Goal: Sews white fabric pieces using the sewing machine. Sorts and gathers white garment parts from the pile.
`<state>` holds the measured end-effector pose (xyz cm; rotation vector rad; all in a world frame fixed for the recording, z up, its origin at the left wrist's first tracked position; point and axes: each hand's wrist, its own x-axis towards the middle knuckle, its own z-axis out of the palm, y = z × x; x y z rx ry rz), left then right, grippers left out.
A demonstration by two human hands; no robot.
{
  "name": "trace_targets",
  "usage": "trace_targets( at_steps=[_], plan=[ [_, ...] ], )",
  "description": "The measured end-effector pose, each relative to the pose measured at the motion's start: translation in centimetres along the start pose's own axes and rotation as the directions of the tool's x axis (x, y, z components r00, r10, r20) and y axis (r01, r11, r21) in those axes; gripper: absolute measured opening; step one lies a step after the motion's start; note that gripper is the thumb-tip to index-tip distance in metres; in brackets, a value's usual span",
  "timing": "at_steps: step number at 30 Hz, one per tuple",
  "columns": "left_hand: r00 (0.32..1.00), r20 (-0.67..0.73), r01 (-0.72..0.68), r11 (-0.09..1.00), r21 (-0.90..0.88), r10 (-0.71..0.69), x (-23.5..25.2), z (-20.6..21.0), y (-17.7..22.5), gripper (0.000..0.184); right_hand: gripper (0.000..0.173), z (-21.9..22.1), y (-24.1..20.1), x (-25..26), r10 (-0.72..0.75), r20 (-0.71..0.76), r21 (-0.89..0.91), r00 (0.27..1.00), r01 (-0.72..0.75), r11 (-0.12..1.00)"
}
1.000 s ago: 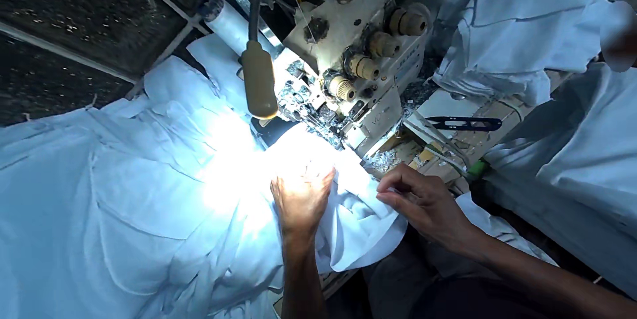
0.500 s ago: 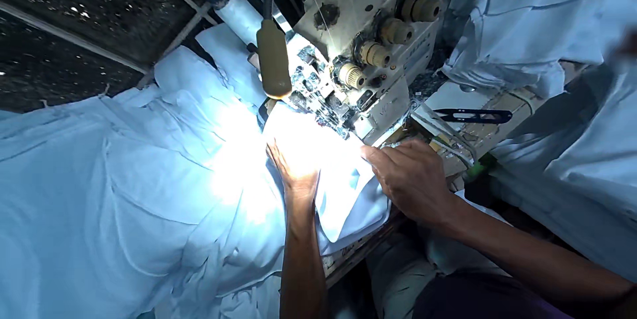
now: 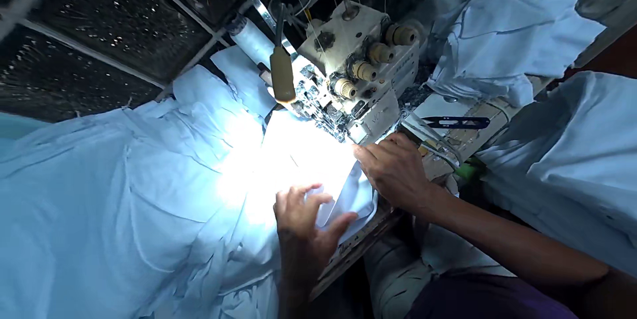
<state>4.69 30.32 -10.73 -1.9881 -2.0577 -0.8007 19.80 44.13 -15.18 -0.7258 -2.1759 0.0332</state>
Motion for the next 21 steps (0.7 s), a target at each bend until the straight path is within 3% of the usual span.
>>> trace_targets(
  at_steps=[4,6,8,10,12,13,14,15,18,21],
  plan=[
    [0.993,0.062,-0.111,0.985,0.132,0.104,-1.9,-0.6,0.2,0.026,0.011,-0.6,0.1,1.0,-0.042,0.045,0.000,0.998,0.042,0.999],
    [0.983,0.110,-0.148,0.989,0.017,0.145,-1.5,-1.9,0.8,0.026,0.011,-1.6,0.0,2.2,-0.125,0.085,0.029,0.988,0.123,0.992],
    [0.964,0.182,-0.176,0.979,-0.103,0.193,-0.8,-3.4,1.7,0.027,0.013,-2.9,0.0,3.0,-0.312,0.167,0.201,0.935,0.277,0.940],
    [0.941,0.253,-0.216,0.974,-0.066,0.225,-0.2,-4.6,2.3,0.029,0.006,-5.1,-0.2,3.8,-0.541,0.337,0.488,0.771,0.348,0.800],
    [0.922,0.324,-0.251,0.965,0.080,0.213,0.1,-5.5,2.0,0.029,0.006,-7.3,-0.1,4.9,-0.713,0.460,0.758,0.529,0.185,0.626],
    [0.915,0.356,-0.254,0.956,0.144,0.189,0.2,-5.9,1.6,0.027,0.008,-8.2,0.0,5.4,-0.738,0.490,0.802,0.465,0.092,0.591],
    [0.911,0.381,-0.246,0.949,0.198,0.156,0.4,-6.1,1.0,0.025,0.012,-8.9,0.3,5.7,-0.720,0.524,0.793,0.454,0.047,0.607],
    [0.911,0.395,-0.225,0.945,0.237,0.118,0.5,-6.3,0.4,0.023,0.014,-9.2,0.7,6.0,-0.678,0.557,0.756,0.479,0.046,0.653],
    [0.921,0.388,-0.137,0.963,0.232,0.038,1.5,-6.3,-1.8,0.024,0.006,-8.5,1.7,6.0,-0.484,0.571,0.480,0.663,0.208,0.852],
    [0.946,0.324,-0.053,0.983,0.178,-0.008,2.5,-5.2,-3.1,0.026,0.003,-5.3,2.7,5.3,-0.378,0.358,0.278,0.854,0.289,0.916]
  ],
)
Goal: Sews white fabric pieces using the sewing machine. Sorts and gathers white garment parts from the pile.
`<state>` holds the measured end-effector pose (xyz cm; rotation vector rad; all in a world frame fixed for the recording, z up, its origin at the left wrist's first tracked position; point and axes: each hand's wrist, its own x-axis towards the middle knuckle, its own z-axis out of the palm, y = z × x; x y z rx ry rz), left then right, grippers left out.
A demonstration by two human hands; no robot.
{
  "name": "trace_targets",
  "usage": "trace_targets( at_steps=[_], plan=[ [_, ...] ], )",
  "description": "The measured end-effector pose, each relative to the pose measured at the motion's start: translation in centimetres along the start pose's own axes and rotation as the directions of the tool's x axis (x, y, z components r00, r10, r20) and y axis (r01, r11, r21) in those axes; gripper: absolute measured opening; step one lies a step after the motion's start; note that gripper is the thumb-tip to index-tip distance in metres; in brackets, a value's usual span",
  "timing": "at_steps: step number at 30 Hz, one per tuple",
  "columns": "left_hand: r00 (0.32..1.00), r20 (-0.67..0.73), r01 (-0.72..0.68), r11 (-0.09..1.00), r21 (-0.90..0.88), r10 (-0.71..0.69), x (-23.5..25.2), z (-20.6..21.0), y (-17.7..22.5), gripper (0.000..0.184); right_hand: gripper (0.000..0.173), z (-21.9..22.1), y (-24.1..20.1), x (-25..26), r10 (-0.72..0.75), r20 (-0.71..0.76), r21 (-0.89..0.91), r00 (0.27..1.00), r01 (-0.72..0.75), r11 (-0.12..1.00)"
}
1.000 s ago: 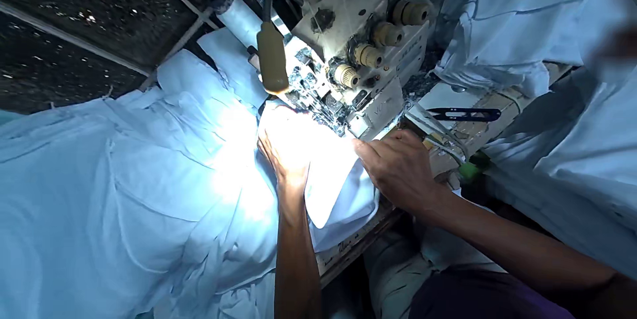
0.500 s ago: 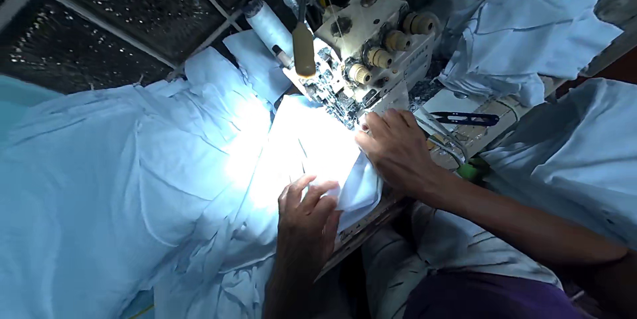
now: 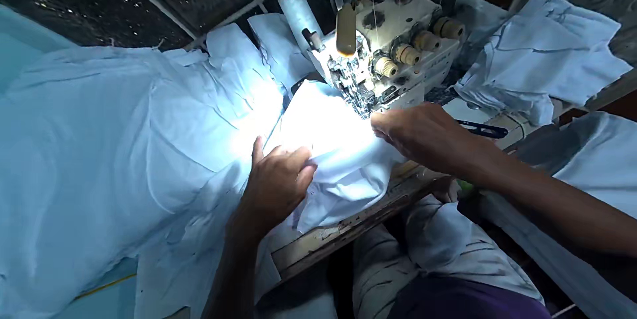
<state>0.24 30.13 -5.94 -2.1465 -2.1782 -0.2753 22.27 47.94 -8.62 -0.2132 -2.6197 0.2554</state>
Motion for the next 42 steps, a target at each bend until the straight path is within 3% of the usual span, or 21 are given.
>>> trace_targets(
  at_steps=[4,9,16,24,30,33,38,40,42],
  plan=[
    [0.979,-0.165,0.121,0.993,0.012,-0.117,1.9,2.6,0.7,0.019,0.010,2.9,1.4,0.6,-0.094,-0.224,-0.097,0.970,0.074,0.993],
    [0.913,-0.394,0.097,0.995,-0.036,-0.103,2.2,4.9,1.2,0.010,0.015,3.7,1.3,-0.6,-0.087,-0.269,0.064,0.959,0.108,0.992],
    [0.887,-0.461,0.046,0.999,0.001,-0.041,-0.4,4.4,3.2,0.011,0.020,4.5,0.9,-2.2,-0.037,-0.305,0.129,0.952,0.080,0.988],
    [0.907,-0.421,0.028,0.998,0.058,-0.001,-0.4,5.5,3.5,0.016,0.024,4.9,0.7,-2.3,-0.071,-0.257,0.000,0.964,0.074,0.997],
    [0.911,-0.411,0.053,0.992,0.117,-0.001,0.0,6.3,3.3,0.033,0.014,6.1,-0.5,-2.4,-0.087,-0.312,-0.165,0.946,0.036,0.986],
    [0.903,-0.431,0.050,0.993,0.109,0.002,0.3,6.7,3.1,0.029,0.010,5.7,-0.4,-2.3,-0.083,-0.330,-0.136,0.940,0.039,0.990],
    [0.914,-0.398,0.055,0.995,-0.080,-0.083,0.5,5.9,2.7,0.020,0.013,4.0,0.4,-2.2,0.060,-0.350,-0.086,0.935,-0.096,0.992],
    [0.937,-0.328,0.043,0.973,-0.226,-0.117,0.3,4.3,2.6,0.017,0.011,3.7,0.0,-2.4,0.083,-0.426,-0.106,0.901,-0.141,0.984],
    [0.969,-0.224,0.010,0.922,-0.387,-0.104,-0.4,1.2,2.8,0.016,0.012,4.2,-1.2,-3.1,0.014,-0.546,-0.133,0.837,-0.104,0.986]
  ],
)
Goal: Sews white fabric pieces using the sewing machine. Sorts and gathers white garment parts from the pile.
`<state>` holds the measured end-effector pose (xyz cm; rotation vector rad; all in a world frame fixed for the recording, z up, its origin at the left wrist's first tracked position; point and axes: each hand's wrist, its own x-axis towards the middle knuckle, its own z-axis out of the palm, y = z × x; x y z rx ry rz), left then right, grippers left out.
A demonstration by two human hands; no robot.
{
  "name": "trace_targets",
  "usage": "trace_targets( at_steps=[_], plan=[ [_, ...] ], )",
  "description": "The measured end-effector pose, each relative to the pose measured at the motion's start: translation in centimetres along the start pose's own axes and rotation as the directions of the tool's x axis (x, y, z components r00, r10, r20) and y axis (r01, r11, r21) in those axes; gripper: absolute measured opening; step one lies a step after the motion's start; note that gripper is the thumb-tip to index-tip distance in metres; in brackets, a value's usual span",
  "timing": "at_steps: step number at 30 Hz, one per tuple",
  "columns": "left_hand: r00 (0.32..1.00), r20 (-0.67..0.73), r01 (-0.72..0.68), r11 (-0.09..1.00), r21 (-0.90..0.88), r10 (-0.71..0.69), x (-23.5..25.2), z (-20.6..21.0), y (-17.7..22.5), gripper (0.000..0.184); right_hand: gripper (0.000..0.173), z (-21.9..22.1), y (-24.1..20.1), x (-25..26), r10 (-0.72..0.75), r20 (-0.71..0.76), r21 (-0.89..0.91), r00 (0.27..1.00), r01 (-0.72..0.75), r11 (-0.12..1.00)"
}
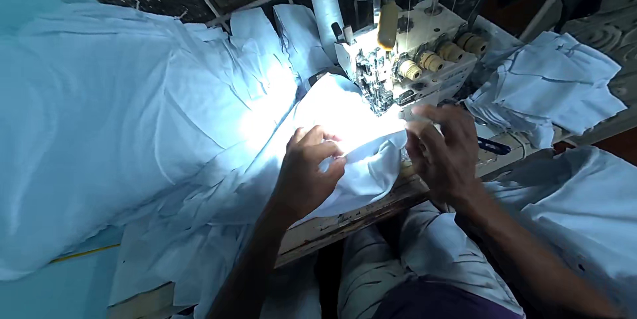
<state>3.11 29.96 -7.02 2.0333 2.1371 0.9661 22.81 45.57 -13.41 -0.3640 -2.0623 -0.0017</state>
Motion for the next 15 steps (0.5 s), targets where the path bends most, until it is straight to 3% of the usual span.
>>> trace_targets(
  at_steps=[2,4,7,10,13,15],
  plan=[
    [0.992,0.100,-0.058,0.979,-0.197,0.079,-0.6,-3.9,1.5,0.024,0.009,0.3,-1.9,-1.4,-0.094,-0.101,0.052,0.990,0.100,0.994],
    [0.957,0.168,-0.161,0.918,-0.361,0.234,-1.1,-7.7,2.7,0.032,0.010,1.5,-3.8,-2.3,-0.157,-0.087,0.126,0.984,0.167,0.978],
    [0.934,0.238,-0.194,0.936,-0.293,0.268,-1.2,-11.2,3.7,0.023,0.020,3.3,-5.2,-2.0,-0.043,0.118,0.145,0.992,0.025,0.989],
    [0.929,0.273,-0.216,0.965,-0.149,0.250,-0.5,-12.3,2.9,0.024,0.028,3.9,-5.8,-0.3,0.073,0.294,0.178,0.953,-0.129,0.975],
    [0.930,0.320,-0.162,0.983,-0.084,0.181,0.3,-13.2,2.4,0.018,0.035,3.5,-6.7,1.3,0.113,0.447,0.242,0.887,-0.241,0.940],
    [0.920,0.353,-0.116,0.979,-0.165,0.168,0.7,-13.7,2.5,0.017,0.037,2.7,-7.3,2.0,0.077,0.601,0.279,0.796,-0.299,0.913]
  ],
)
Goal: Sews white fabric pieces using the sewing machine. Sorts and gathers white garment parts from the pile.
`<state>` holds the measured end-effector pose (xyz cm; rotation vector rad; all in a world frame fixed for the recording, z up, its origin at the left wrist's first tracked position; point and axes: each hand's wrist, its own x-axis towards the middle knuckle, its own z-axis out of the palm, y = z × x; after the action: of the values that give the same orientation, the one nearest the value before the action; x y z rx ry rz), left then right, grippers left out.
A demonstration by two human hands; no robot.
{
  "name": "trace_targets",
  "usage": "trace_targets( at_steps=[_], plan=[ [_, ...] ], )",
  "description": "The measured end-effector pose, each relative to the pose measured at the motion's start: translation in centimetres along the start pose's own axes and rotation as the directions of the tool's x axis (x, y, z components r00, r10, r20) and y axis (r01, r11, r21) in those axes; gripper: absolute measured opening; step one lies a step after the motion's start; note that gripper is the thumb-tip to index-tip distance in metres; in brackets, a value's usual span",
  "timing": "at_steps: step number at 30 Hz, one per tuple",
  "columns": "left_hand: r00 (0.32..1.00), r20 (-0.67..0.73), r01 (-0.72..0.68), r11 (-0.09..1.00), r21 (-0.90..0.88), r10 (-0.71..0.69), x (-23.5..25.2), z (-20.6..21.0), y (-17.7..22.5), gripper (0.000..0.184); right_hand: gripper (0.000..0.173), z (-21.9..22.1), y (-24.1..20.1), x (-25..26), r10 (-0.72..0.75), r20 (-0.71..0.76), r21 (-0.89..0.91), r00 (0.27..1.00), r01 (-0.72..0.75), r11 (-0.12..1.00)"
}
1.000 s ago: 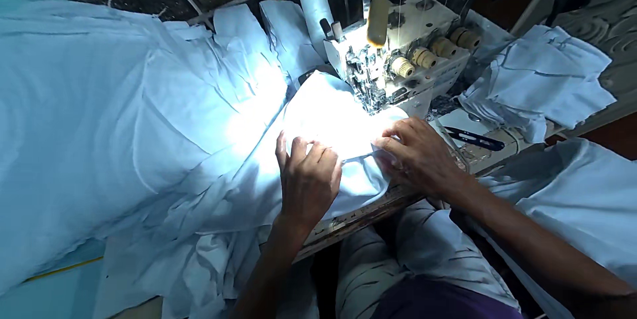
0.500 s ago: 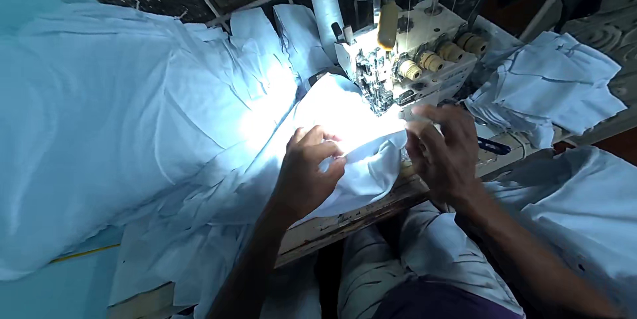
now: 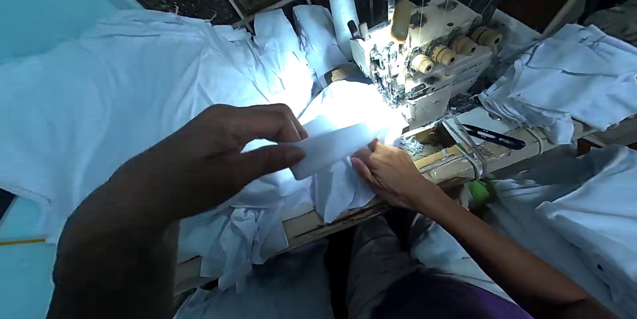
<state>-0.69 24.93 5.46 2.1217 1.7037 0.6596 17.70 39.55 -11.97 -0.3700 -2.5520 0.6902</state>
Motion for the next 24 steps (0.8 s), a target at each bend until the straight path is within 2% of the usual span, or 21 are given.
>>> trace_targets(
  at_steps=[1,2,3,4,6,8,9,11,12,13,14,15,16,17,19,21,24],
  plan=[
    [1.000,-0.002,0.004,0.998,-0.069,-0.005,0.2,0.0,0.2,0.017,0.040,-0.5,-0.5,-0.1,-0.002,0.145,0.057,0.989,-0.007,0.998],
    [1.000,-0.006,0.000,0.988,-0.157,-0.001,0.3,0.3,0.3,0.018,0.044,-1.3,-1.0,-0.4,-0.014,0.331,0.138,0.944,-0.034,0.990],
    [1.000,-0.011,-0.008,0.966,-0.257,0.006,0.4,0.7,0.3,0.020,0.047,-2.0,-1.6,-0.9,-0.057,0.500,0.229,0.864,-0.069,0.971],
    [1.000,-0.019,-0.011,0.935,-0.355,0.004,0.5,1.3,0.3,0.021,0.045,-2.5,-2.2,-1.8,-0.147,0.589,0.331,0.795,-0.072,0.941],
    [1.000,-0.024,0.000,0.858,-0.513,-0.014,0.6,3.0,0.6,0.023,0.038,-3.0,-3.2,-4.6,-0.404,0.562,0.597,0.722,-0.017,0.802],
    [0.999,-0.020,0.021,0.780,-0.625,-0.042,0.7,4.5,1.2,0.023,0.042,-3.4,-3.5,-6.5,-0.635,0.409,0.794,0.655,0.089,0.602],
    [0.999,-0.019,0.025,0.758,-0.652,-0.049,0.9,4.9,1.3,0.024,0.041,-3.9,-3.4,-6.8,-0.642,0.330,0.808,0.692,0.145,0.571],
    [0.997,-0.050,0.018,0.774,-0.633,-0.064,1.0,5.2,1.4,0.024,0.034,-5.6,-2.8,-6.0,-0.435,0.245,0.630,0.866,0.199,0.751],
    [0.993,-0.086,0.017,0.800,-0.600,-0.085,1.1,5.2,1.6,0.025,0.027,-5.9,-2.2,-5.1,-0.290,0.188,0.471,0.938,0.173,0.865],
    [0.988,-0.115,0.016,0.817,-0.576,-0.100,1.2,5.0,1.8,0.025,0.020,-5.2,-1.4,-4.0,-0.194,0.075,0.241,0.978,0.171,0.955],
    [0.984,-0.138,0.014,0.824,-0.567,-0.111,1.4,4.9,1.9,0.026,0.016,-3.9,-0.3,-2.9,-0.179,-0.060,-0.018,0.982,0.178,0.984],
    [0.980,-0.159,0.009,0.824,-0.566,-0.120,1.7,4.8,2.0,0.026,0.016,-2.4,0.8,-2.0,-0.216,-0.154,-0.221,0.964,0.179,0.959],
    [0.976,-0.176,0.005,0.823,-0.567,-0.127,2.0,4.8,2.2,0.026,0.019,-0.9,1.7,-1.4,-0.278,-0.191,-0.350,0.941,0.199,0.915],
    [0.971,-0.191,0.012,0.825,-0.565,-0.145,2.2,4.9,2.5,0.026,0.024,0.5,2.4,-1.2,-0.336,-0.168,-0.407,0.927,0.245,0.880],
    [0.965,-0.199,0.025,0.815,-0.579,-0.170,2.7,5.4,3.0,0.026,0.033,2.8,3.3,-1.5,-0.394,-0.087,-0.392,0.915,0.332,0.858],
    [0.962,-0.193,0.041,0.799,-0.599,-0.195,3.1,5.7,3.6,0.023,0.035,4.1,3.4,-1.9,-0.373,-0.061,-0.289,0.926,0.341,0.894],
    [0.948,-0.177,0.087,0.749,-0.657,-0.265,3.6,5.9,4.1,0.021,0.053,3.6,1.3,-1.9,-0.259,-0.045,-0.053,0.965,0.256,0.965]
  ],
)
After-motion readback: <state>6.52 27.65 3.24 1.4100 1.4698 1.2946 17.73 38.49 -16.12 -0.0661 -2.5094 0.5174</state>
